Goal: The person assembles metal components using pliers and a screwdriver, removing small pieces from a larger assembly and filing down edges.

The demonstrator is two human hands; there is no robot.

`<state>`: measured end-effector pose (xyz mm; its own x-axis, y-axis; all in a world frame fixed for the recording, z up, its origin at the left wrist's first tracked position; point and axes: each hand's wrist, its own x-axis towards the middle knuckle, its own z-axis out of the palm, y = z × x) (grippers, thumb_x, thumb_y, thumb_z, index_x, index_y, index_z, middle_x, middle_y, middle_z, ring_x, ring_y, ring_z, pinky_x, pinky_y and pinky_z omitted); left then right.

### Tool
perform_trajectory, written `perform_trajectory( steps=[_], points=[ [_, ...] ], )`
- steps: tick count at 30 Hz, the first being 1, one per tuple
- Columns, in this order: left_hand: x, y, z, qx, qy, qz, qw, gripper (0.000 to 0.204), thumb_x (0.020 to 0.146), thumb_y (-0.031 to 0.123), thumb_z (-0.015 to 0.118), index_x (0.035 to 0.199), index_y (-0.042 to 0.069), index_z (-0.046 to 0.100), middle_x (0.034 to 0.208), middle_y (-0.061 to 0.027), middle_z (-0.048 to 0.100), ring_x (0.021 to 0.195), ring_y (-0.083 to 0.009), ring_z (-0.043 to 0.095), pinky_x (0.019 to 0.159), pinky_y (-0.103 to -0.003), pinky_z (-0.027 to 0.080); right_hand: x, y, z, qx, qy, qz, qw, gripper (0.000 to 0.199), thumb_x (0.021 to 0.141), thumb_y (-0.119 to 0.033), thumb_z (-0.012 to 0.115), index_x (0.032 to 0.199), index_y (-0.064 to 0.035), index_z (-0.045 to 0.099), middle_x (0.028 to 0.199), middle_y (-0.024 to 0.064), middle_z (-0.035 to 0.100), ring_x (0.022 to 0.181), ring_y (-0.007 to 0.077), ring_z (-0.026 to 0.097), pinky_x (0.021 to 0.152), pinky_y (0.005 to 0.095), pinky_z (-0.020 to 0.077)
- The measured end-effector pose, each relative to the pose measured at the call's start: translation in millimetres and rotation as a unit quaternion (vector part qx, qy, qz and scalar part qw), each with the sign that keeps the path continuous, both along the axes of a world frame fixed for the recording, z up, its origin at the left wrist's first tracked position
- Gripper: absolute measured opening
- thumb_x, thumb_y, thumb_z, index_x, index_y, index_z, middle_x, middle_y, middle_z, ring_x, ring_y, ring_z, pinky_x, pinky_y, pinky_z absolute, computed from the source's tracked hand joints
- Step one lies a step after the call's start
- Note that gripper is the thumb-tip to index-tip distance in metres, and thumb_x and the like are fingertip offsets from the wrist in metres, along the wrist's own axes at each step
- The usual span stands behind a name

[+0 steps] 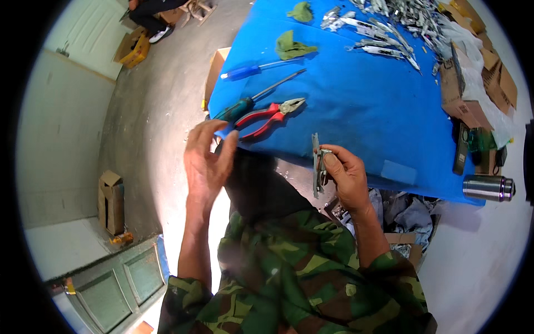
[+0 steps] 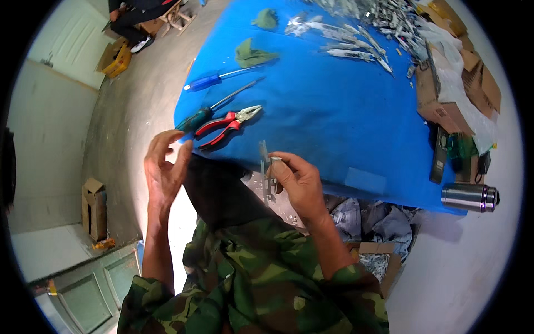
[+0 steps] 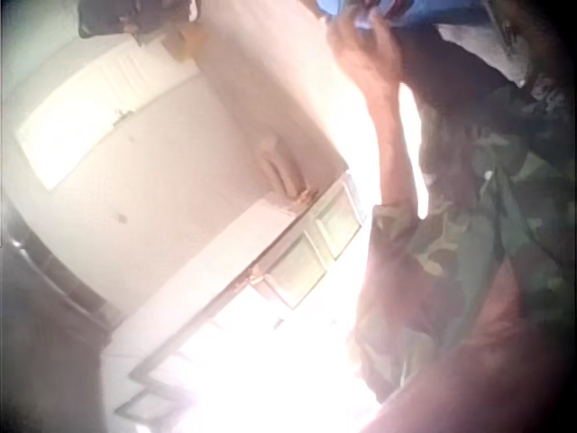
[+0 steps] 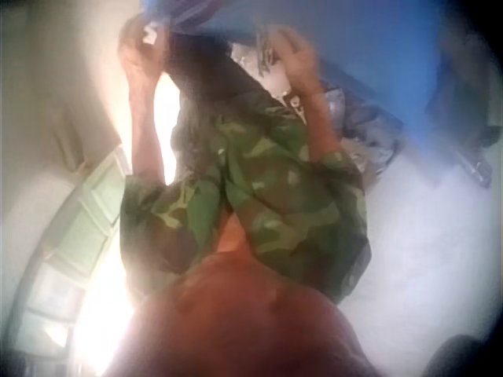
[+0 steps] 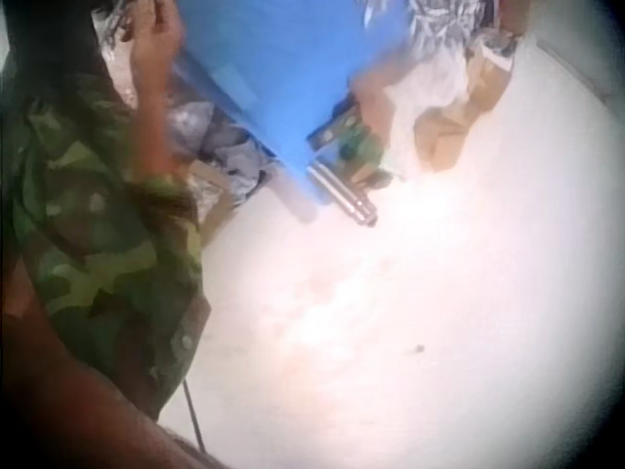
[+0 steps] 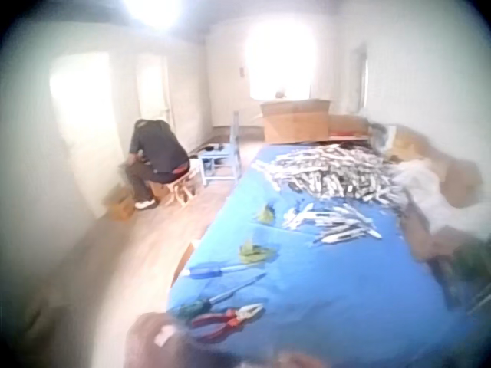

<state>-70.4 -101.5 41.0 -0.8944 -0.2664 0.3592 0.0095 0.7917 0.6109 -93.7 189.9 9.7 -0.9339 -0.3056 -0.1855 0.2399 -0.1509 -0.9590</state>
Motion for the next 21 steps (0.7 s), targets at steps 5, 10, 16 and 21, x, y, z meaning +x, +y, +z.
perform_trajectory(
  steps=[5, 10, 16, 21],
  points=[
    [-24, -17, 0, -0.142, 0.045, -0.02, 0.989, 0.027, 0.088, 0.012, 0.083, 0.111, 0.0, 0.074, 0.117, -0.0193, 0.072, 0.11, -0.0353, 0.069, 0.094, -0.044, 0.057, -15, 15, -10, -0.06, -0.033, -0.076, 0.995, 0.031, 0.106, -0.022, 0.068, 0.127, 0.0015, 0.069, 0.098, 0.004, 0.073, 0.076, 0.0076, 0.062, 0.065, 0.023, 0.0506],
    [-34, 19, 4, -0.141, -0.033, -0.128, 0.981, 0.038, 0.082, 0.02, 0.089, 0.114, 0.005, 0.075, 0.12, -0.0171, 0.072, 0.113, -0.0334, 0.07, 0.097, -0.043, 0.057, -28, 23, -7, -0.079, -0.04, -0.102, 0.991, 0.033, 0.103, -0.017, 0.072, 0.13, 0.0018, 0.068, 0.102, 0.003, 0.072, 0.081, 0.0078, 0.064, 0.065, 0.0232, 0.0525],
    [-51, 32, 8, -0.222, -0.12, -0.163, 0.954, 0.043, 0.079, 0.03, 0.089, 0.114, 0.007, 0.075, 0.128, -0.0131, 0.067, 0.118, -0.0349, 0.065, 0.093, -0.045, 0.058, -40, 23, -2, -0.048, -0.031, -0.072, 0.996, 0.039, 0.097, -0.009, 0.076, 0.132, 0.0035, 0.066, 0.102, 0.0026, 0.069, 0.083, 0.0067, 0.062, 0.067, 0.0238, 0.0523],
    [-64, 30, 10, -0.24, -0.122, -0.203, 0.941, 0.028, 0.082, 0.02, 0.084, 0.105, 0.005, 0.076, 0.122, -0.0147, 0.067, 0.11, -0.0352, 0.064, 0.091, -0.046, 0.055, -47, 25, -7, -0.042, -0.026, -0.057, 0.997, 0.041, 0.096, -0.01, 0.077, 0.133, 0.0027, 0.066, 0.101, 0.0016, 0.069, 0.084, 0.0063, 0.061, 0.068, 0.0238, 0.0522]
  ],
)
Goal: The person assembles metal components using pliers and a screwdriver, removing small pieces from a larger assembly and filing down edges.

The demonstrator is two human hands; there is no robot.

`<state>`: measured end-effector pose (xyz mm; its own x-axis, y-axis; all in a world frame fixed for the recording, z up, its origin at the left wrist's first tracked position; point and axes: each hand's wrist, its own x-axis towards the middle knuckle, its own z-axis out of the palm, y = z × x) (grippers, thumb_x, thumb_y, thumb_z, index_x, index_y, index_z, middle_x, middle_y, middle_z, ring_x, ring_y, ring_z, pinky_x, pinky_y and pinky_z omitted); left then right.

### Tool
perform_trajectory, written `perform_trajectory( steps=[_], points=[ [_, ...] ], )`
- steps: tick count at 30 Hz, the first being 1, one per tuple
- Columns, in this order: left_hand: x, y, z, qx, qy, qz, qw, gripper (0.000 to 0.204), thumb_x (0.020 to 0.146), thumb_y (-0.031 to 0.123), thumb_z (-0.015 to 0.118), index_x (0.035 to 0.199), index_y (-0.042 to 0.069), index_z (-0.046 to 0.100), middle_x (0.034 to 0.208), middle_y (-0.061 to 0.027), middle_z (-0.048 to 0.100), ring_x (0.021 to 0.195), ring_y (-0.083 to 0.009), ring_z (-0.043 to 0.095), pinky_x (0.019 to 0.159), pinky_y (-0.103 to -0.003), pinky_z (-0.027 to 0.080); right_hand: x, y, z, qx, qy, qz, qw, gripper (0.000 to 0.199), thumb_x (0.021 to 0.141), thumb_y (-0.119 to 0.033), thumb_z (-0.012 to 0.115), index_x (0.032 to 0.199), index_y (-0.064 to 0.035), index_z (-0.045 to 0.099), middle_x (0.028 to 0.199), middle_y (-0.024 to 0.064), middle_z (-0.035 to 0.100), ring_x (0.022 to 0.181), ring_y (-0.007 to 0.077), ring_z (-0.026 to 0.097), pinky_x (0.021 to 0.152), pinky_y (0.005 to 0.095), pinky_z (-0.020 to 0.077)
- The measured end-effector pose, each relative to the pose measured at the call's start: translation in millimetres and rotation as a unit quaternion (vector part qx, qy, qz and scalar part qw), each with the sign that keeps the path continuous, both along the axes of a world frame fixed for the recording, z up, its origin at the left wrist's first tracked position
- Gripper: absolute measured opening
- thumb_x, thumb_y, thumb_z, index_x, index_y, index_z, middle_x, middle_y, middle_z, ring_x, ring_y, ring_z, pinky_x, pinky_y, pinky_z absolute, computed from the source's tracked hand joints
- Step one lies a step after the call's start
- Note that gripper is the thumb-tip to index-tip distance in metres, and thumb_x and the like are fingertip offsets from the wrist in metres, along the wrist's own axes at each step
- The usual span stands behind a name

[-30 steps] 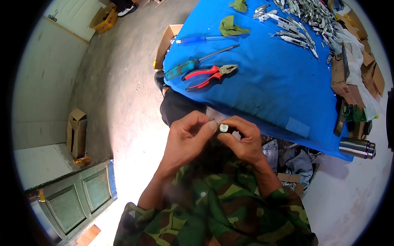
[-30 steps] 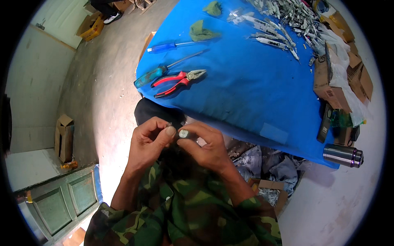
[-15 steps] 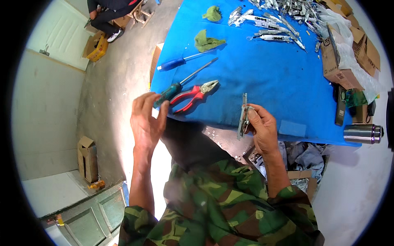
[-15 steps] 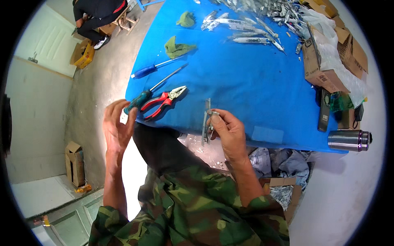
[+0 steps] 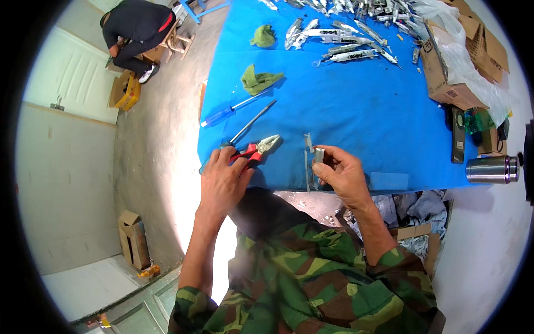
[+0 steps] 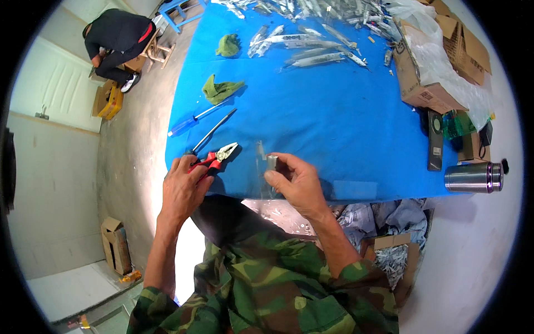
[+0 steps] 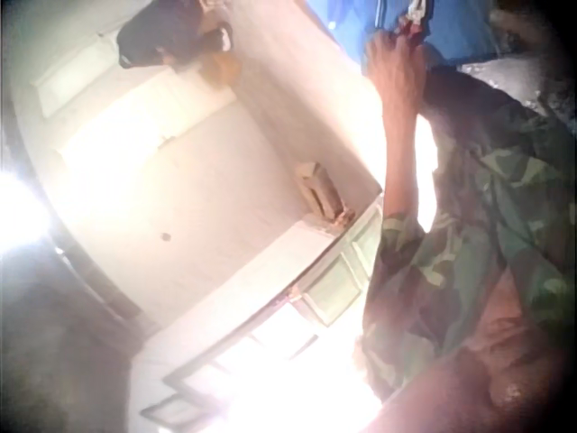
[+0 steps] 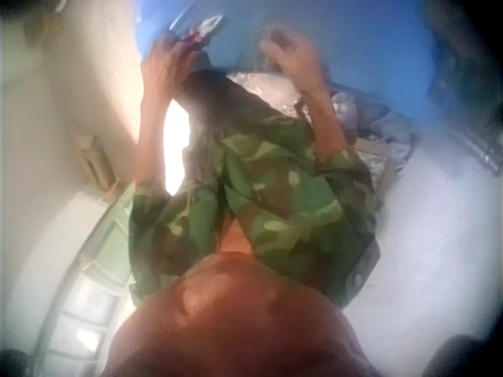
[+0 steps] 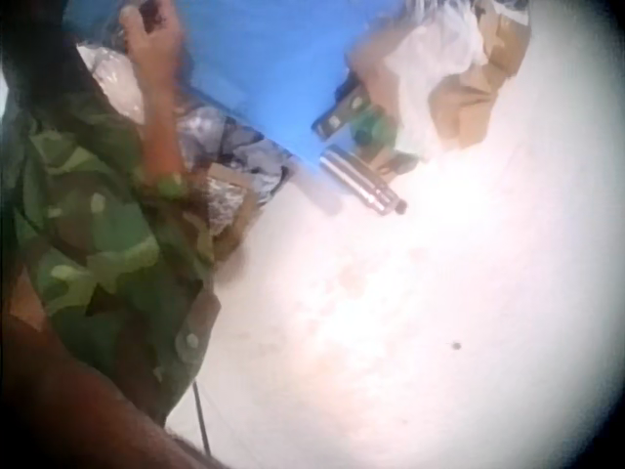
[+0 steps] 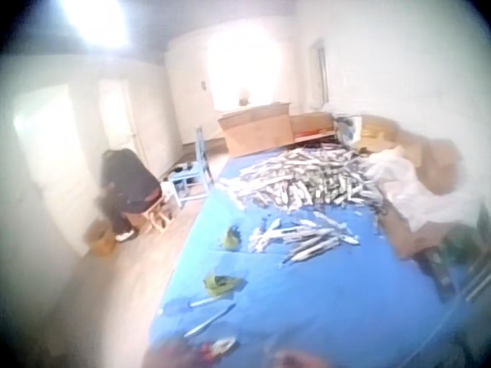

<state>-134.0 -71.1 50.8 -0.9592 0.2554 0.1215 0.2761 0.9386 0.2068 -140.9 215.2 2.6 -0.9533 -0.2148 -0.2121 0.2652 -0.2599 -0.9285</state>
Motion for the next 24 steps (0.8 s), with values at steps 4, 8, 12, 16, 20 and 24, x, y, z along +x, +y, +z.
perform_trajectory(
  steps=[4, 8, 12, 16, 20, 24],
  points=[
    [6, 1, -3, 0.104, 0.007, 0.011, 0.995, 0.016, 0.083, 0.008, 0.078, 0.098, 0.002, 0.073, 0.117, -0.0154, 0.067, 0.105, -0.0368, 0.063, 0.09, -0.045, 0.053, -2, 1, -1, 0.015, -0.016, 0.02, 1.0, 0.04, 0.096, -0.009, 0.077, 0.133, 0.0025, 0.066, 0.103, 0.0014, 0.07, 0.086, 0.0064, 0.062, 0.069, 0.024, 0.0521],
    [25, 5, -1, 0.373, -0.113, 0.13, 0.912, 0.008, 0.091, 0.007, 0.071, 0.09, 0.001, 0.068, 0.118, -0.0124, 0.069, 0.094, -0.0228, 0.065, 0.083, -0.039, 0.053, -4, 4, 3, -0.006, -0.022, 0.029, 0.999, 0.039, 0.096, -0.007, 0.077, 0.133, 0.0024, 0.066, 0.106, 0.0021, 0.071, 0.09, 0.0068, 0.063, 0.073, 0.0244, 0.0529],
    [51, 5, 3, 0.666, -0.259, 0.204, 0.669, 0.035, 0.095, 0.02, 0.071, 0.118, -0.006, 0.063, 0.127, -0.018, 0.069, 0.105, -0.0236, 0.072, 0.096, -0.038, 0.058, -3, 6, 1, -0.029, -0.02, 0.039, 0.999, 0.04, 0.096, -0.008, 0.077, 0.134, 0.0018, 0.066, 0.109, 0.0023, 0.071, 0.094, 0.007, 0.064, 0.079, 0.0246, 0.0535],
    [74, 23, 2, 0.709, -0.321, 0.191, 0.598, 0.066, 0.086, 0.022, 0.081, 0.139, -0.008, 0.057, 0.13, -0.0207, 0.067, 0.118, -0.0344, 0.07, 0.102, -0.051, 0.059, -2, 5, -1, -0.046, -0.016, 0.051, 0.998, 0.041, 0.097, -0.009, 0.078, 0.135, 0.0014, 0.066, 0.112, 0.0025, 0.071, 0.097, 0.0074, 0.064, 0.082, 0.025, 0.054],
    [91, 32, -12, 0.696, -0.346, 0.194, 0.599, 0.051, 0.085, 0.013, 0.081, 0.13, -0.003, 0.064, 0.13, -0.0195, 0.068, 0.12, -0.0324, 0.068, 0.109, -0.049, 0.054, 1, 5, 3, -0.045, -0.02, 0.061, 0.997, 0.041, 0.097, -0.01, 0.078, 0.134, 0.001, 0.066, 0.11, 0.0029, 0.071, 0.095, 0.0083, 0.064, 0.08, 0.0255, 0.0543],
    [97, 33, -9, 0.617, -0.36, 0.185, 0.675, 0.044, 0.087, 0.009, 0.075, 0.129, -0.001, 0.066, 0.132, -0.0147, 0.068, 0.123, -0.0262, 0.066, 0.112, -0.04, 0.048, 5, 4, 3, -0.058, -0.032, 0.065, 0.996, 0.04, 0.097, -0.012, 0.078, 0.133, 0.001, 0.067, 0.105, 0.0033, 0.07, 0.086, 0.0092, 0.063, 0.072, 0.0254, 0.0533]
  ],
)
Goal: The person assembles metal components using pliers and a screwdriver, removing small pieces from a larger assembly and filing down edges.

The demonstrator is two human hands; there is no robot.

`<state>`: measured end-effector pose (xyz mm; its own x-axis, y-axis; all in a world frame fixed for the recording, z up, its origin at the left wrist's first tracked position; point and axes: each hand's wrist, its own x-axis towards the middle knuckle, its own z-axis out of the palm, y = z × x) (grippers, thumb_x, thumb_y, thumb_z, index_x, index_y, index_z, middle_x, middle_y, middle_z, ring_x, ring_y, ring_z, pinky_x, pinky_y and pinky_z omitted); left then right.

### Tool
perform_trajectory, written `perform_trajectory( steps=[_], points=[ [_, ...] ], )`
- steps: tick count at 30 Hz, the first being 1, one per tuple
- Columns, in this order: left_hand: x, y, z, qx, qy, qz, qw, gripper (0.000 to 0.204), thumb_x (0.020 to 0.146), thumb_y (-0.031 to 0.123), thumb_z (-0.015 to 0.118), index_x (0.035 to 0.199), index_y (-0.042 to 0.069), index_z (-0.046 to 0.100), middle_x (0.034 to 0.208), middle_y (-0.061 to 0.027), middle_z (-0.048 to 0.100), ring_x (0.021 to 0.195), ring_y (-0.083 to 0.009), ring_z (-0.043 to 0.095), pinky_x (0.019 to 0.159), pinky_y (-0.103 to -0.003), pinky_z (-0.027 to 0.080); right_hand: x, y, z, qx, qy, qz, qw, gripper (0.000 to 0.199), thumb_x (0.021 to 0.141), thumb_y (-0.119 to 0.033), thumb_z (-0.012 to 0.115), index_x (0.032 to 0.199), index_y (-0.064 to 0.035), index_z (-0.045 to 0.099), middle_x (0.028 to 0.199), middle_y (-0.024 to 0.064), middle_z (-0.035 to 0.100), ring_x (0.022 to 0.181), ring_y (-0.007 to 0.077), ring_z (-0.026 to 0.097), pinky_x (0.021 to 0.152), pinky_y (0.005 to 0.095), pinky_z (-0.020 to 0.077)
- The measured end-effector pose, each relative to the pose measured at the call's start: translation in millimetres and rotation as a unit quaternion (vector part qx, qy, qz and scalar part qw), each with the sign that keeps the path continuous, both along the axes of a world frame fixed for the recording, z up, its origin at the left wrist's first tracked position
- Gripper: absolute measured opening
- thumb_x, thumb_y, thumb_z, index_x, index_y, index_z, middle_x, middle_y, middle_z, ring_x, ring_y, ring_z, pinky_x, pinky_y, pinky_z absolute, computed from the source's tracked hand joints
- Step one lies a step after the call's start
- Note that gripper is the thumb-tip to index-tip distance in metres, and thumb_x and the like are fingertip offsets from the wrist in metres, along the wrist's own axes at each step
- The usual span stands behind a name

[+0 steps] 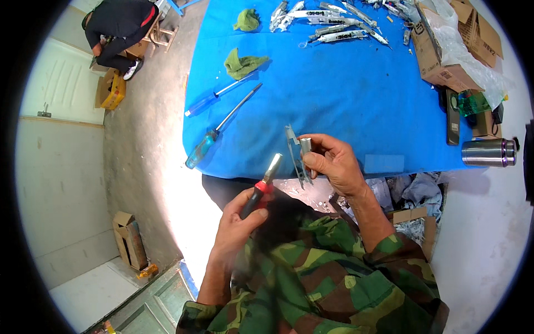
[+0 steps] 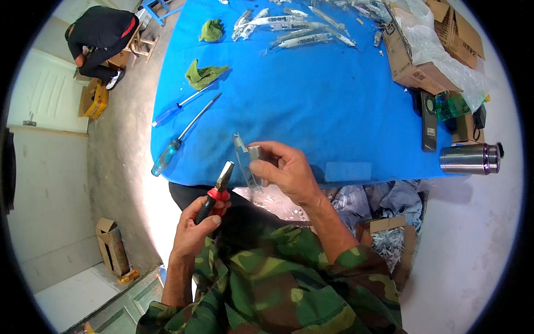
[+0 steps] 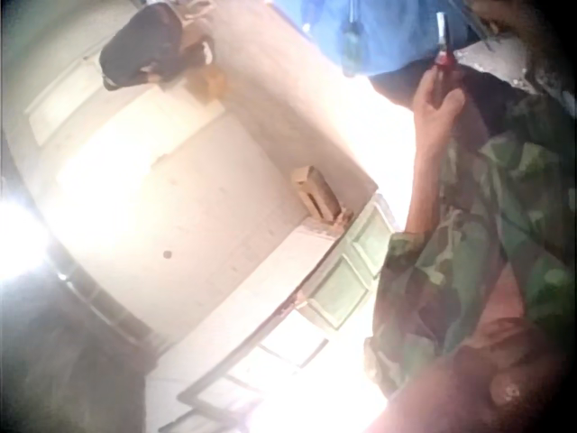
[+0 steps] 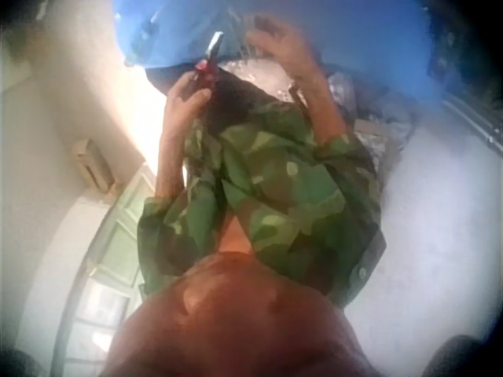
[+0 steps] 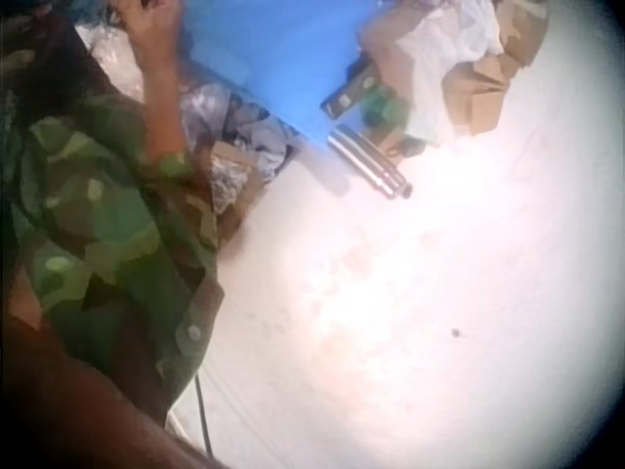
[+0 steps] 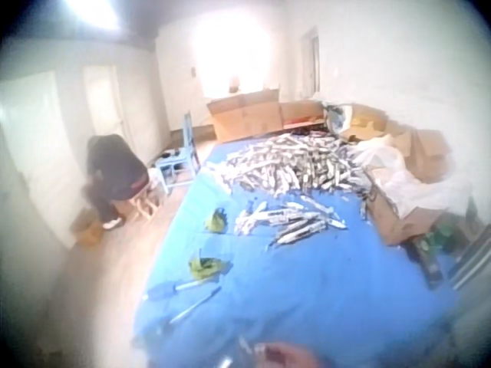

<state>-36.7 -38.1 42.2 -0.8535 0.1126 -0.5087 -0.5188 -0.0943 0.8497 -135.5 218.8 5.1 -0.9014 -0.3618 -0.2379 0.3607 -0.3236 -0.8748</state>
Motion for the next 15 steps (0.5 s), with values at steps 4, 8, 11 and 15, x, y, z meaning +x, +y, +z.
perform_trajectory(
  steps=[4, 8, 11, 15],
  points=[
    [0, 0, 8, -0.097, 0.095, -0.063, 0.989, 0.045, 0.087, 0.005, 0.069, 0.131, -0.002, 0.065, 0.138, -0.0114, 0.065, 0.128, -0.023, 0.061, 0.114, -0.036, 0.042, 6, -6, 3, -0.019, 0.008, 0.018, 1.0, 0.039, 0.097, -0.013, 0.078, 0.132, 0.0011, 0.068, 0.101, 0.0034, 0.07, 0.081, 0.0092, 0.062, 0.067, 0.0256, 0.0519],
    [3, -8, 10, -0.176, 0.206, -0.102, 0.957, 0.047, 0.087, 0.001, 0.066, 0.134, -0.003, 0.064, 0.144, -0.0159, 0.059, 0.133, -0.0279, 0.058, 0.113, -0.036, 0.043, 9, -12, 11, -0.002, 0.011, 0.054, 0.998, 0.036, 0.098, -0.012, 0.076, 0.131, 0.001, 0.07, 0.101, 0.003, 0.071, 0.083, 0.0086, 0.062, 0.069, 0.0252, 0.0521],
    [6, -10, 16, -0.197, 0.223, -0.098, 0.95, 0.047, 0.087, -0.002, 0.065, 0.134, -0.003, 0.064, 0.145, -0.017, 0.058, 0.134, -0.0295, 0.058, 0.114, -0.037, 0.042, 12, -18, 11, 0.025, 0.035, 0.054, 0.998, 0.034, 0.098, -0.011, 0.076, 0.13, 0.0012, 0.071, 0.102, 0.0029, 0.072, 0.085, 0.0079, 0.063, 0.072, 0.0244, 0.0524],
    [12, -20, 13, -0.205, 0.234, -0.096, 0.945, 0.048, 0.087, -0.004, 0.065, 0.135, -0.003, 0.064, 0.145, -0.017, 0.058, 0.135, -0.0301, 0.057, 0.113, -0.038, 0.043, 17, -26, 18, 0.038, 0.028, 0.063, 0.997, 0.035, 0.099, -0.011, 0.076, 0.131, 0.0014, 0.07, 0.106, 0.0034, 0.073, 0.087, 0.0074, 0.064, 0.074, 0.0237, 0.0527]
  ],
)
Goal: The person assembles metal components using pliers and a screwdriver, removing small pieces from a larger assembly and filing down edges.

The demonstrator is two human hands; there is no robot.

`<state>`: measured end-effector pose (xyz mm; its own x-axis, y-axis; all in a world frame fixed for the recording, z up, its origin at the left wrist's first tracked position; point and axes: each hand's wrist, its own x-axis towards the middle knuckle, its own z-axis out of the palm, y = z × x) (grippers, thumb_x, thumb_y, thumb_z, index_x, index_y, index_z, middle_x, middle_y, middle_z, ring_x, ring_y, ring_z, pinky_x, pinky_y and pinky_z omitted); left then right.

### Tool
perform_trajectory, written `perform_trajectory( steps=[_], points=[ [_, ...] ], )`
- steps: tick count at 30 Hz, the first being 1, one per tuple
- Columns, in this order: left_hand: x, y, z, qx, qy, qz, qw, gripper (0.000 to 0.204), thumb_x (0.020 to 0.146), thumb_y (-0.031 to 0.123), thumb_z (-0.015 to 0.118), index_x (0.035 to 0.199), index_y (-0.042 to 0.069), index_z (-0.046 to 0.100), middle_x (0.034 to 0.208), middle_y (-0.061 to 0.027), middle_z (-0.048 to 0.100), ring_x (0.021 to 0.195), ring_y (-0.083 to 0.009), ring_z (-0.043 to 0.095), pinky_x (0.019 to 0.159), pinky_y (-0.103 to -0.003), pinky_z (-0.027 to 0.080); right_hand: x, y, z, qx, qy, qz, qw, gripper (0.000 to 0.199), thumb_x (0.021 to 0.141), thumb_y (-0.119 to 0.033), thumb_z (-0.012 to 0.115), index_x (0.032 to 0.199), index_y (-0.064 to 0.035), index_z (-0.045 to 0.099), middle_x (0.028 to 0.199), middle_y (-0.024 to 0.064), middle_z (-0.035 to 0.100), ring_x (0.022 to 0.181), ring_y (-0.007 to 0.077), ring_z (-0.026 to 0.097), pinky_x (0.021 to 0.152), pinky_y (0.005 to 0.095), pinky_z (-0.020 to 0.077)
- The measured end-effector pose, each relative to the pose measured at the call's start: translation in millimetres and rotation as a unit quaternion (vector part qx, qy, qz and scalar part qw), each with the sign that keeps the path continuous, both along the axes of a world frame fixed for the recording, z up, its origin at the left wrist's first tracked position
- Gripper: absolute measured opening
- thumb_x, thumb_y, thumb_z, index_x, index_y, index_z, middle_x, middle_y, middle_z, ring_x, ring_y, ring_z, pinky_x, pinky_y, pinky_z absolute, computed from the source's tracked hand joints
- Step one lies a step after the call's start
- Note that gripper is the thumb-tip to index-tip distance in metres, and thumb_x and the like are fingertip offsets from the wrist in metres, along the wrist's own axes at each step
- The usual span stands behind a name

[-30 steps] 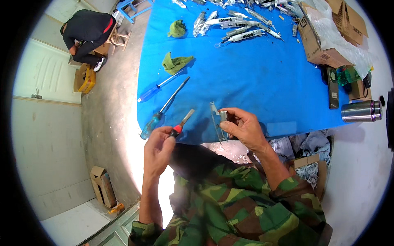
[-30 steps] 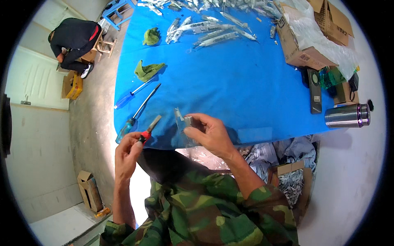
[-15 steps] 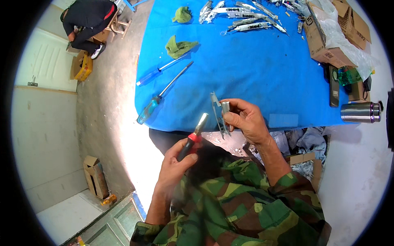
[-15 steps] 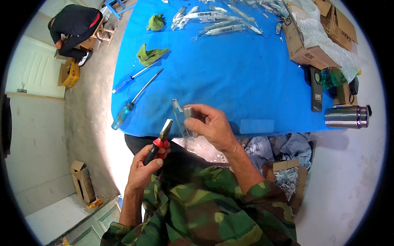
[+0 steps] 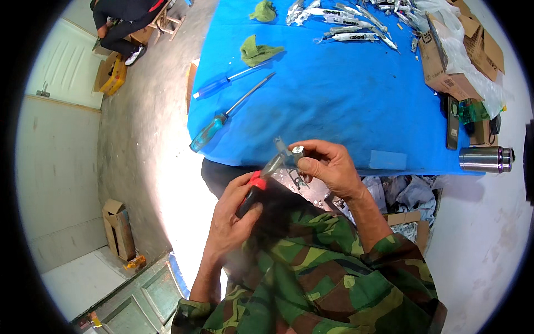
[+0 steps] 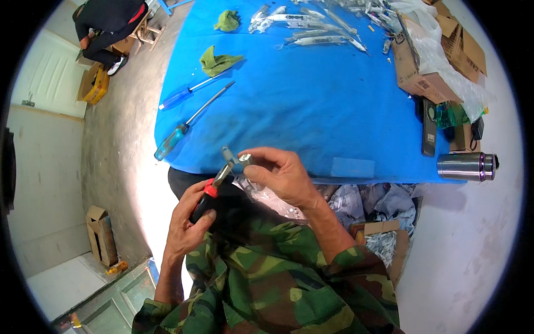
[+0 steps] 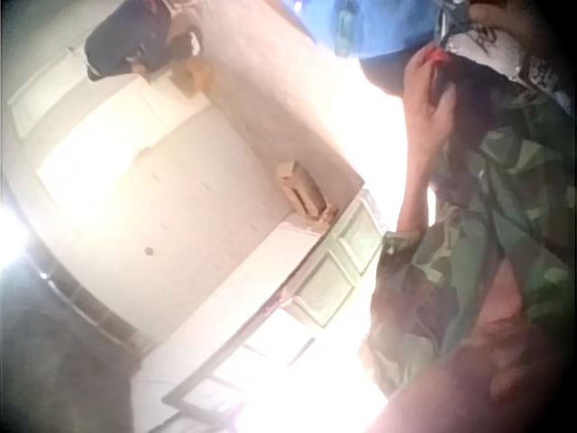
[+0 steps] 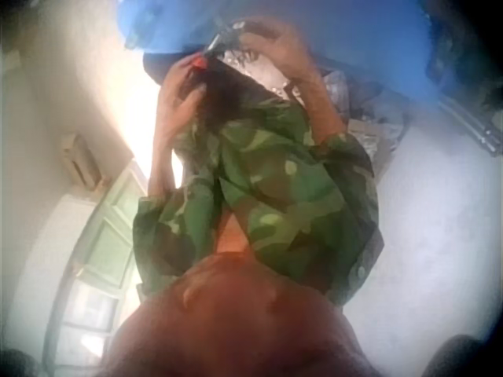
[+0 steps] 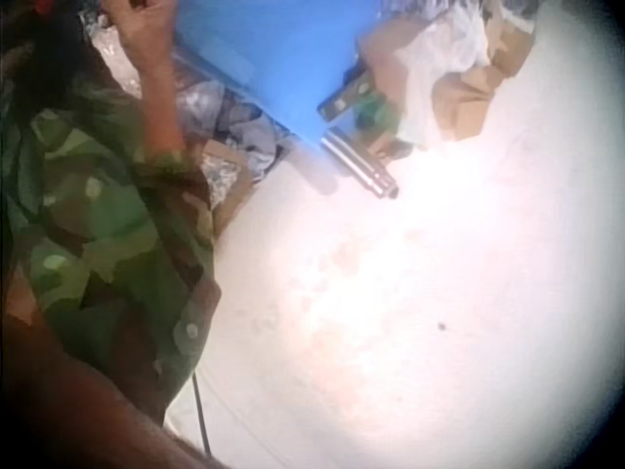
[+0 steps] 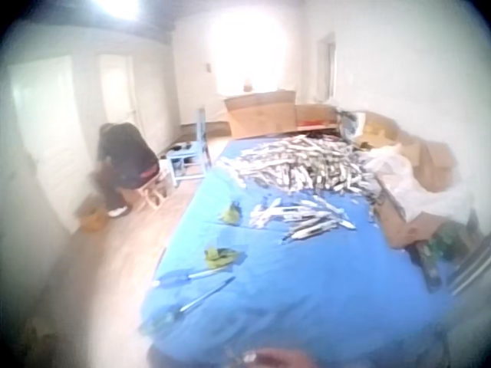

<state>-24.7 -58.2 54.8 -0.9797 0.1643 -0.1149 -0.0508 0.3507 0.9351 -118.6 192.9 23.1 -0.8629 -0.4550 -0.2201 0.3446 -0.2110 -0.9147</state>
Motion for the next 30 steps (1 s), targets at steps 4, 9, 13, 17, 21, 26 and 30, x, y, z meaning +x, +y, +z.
perform_trajectory(
  steps=[4, 9, 13, 17, 21, 26, 30],
  points=[
    [6, -2, -3, 0.017, 0.012, 0.003, 1.0, 0.047, 0.088, -0.003, 0.068, 0.135, -0.003, 0.064, 0.146, -0.0183, 0.058, 0.135, -0.0322, 0.057, 0.114, -0.04, 0.043, 3, -8, -2, -0.04, -0.033, 0.011, 0.999, 0.035, 0.099, -0.01, 0.075, 0.131, 0.002, 0.069, 0.104, 0.0042, 0.073, 0.086, 0.0082, 0.064, 0.074, 0.0247, 0.0538],
    [11, 0, -14, 0.03, 0.046, 0.025, 0.998, 0.044, 0.092, 0.01, 0.071, 0.133, -0.002, 0.065, 0.148, -0.018, 0.058, 0.138, -0.0325, 0.055, 0.116, -0.043, 0.039, 9, -16, -3, -0.109, -0.088, -0.008, 0.99, 0.035, 0.099, -0.008, 0.073, 0.132, 0.0027, 0.067, 0.101, 0.0057, 0.072, 0.082, 0.0098, 0.066, 0.07, 0.0264, 0.0548],
    [12, 5, -12, 0.024, 0.061, 0.047, 0.997, 0.043, 0.092, 0.01, 0.07, 0.133, -0.003, 0.065, 0.148, -0.0194, 0.057, 0.137, -0.033, 0.055, 0.116, -0.044, 0.039, 12, -26, 2, -0.1, -0.094, -0.043, 0.99, 0.036, 0.099, -0.006, 0.073, 0.133, 0.0032, 0.066, 0.102, 0.007, 0.072, 0.079, 0.0104, 0.066, 0.067, 0.0265, 0.0546],
    [10, 7, -7, 0.028, 0.051, 0.06, 0.996, 0.039, 0.092, 0.008, 0.069, 0.129, -0.004, 0.066, 0.143, -0.0196, 0.059, 0.132, -0.0321, 0.058, 0.114, -0.042, 0.042, 15, -30, -3, -0.082, -0.076, -0.034, 0.993, 0.036, 0.099, -0.006, 0.074, 0.133, 0.0037, 0.066, 0.102, 0.007, 0.073, 0.078, 0.0096, 0.066, 0.065, 0.0247, 0.0538],
    [13, 2, -11, -0.024, 0.025, 0.05, 0.998, 0.043, 0.092, 0.006, 0.069, 0.133, -0.004, 0.061, 0.136, -0.0184, 0.063, 0.124, -0.0308, 0.063, 0.107, -0.038, 0.047, 15, -29, -4, -0.063, -0.069, -0.031, 0.995, 0.036, 0.099, -0.007, 0.075, 0.132, 0.0043, 0.067, 0.1, 0.0061, 0.073, 0.078, 0.0077, 0.065, 0.064, 0.0234, 0.0532],
    [14, 16, -3, -0.01, -0.004, 0.141, 0.99, 0.05, 0.093, 0.005, 0.067, 0.141, -0.002, 0.053, 0.116, -0.0158, 0.07, 0.106, -0.0287, 0.069, 0.096, -0.037, 0.052, 13, -27, 5, 0.012, -0.045, -0.002, 0.999, 0.031, 0.097, -0.006, 0.075, 0.126, 0.0045, 0.071, 0.102, 0.0038, 0.073, 0.083, 0.0049, 0.064, 0.066, 0.0216, 0.0518],
    [12, 8, -15, -0.083, -0.037, 0.051, 0.995, 0.04, 0.093, 0.003, 0.067, 0.132, 0.001, 0.06, 0.105, -0.0184, 0.069, 0.097, -0.0301, 0.071, 0.09, -0.039, 0.053, 13, -34, 8, 0.068, 0.049, 0.005, 0.996, 0.032, 0.096, -0.008, 0.076, 0.125, 0.0044, 0.072, 0.1, 0.0033, 0.071, 0.082, 0.0048, 0.063, 0.07, 0.0224, 0.052]
  ],
)
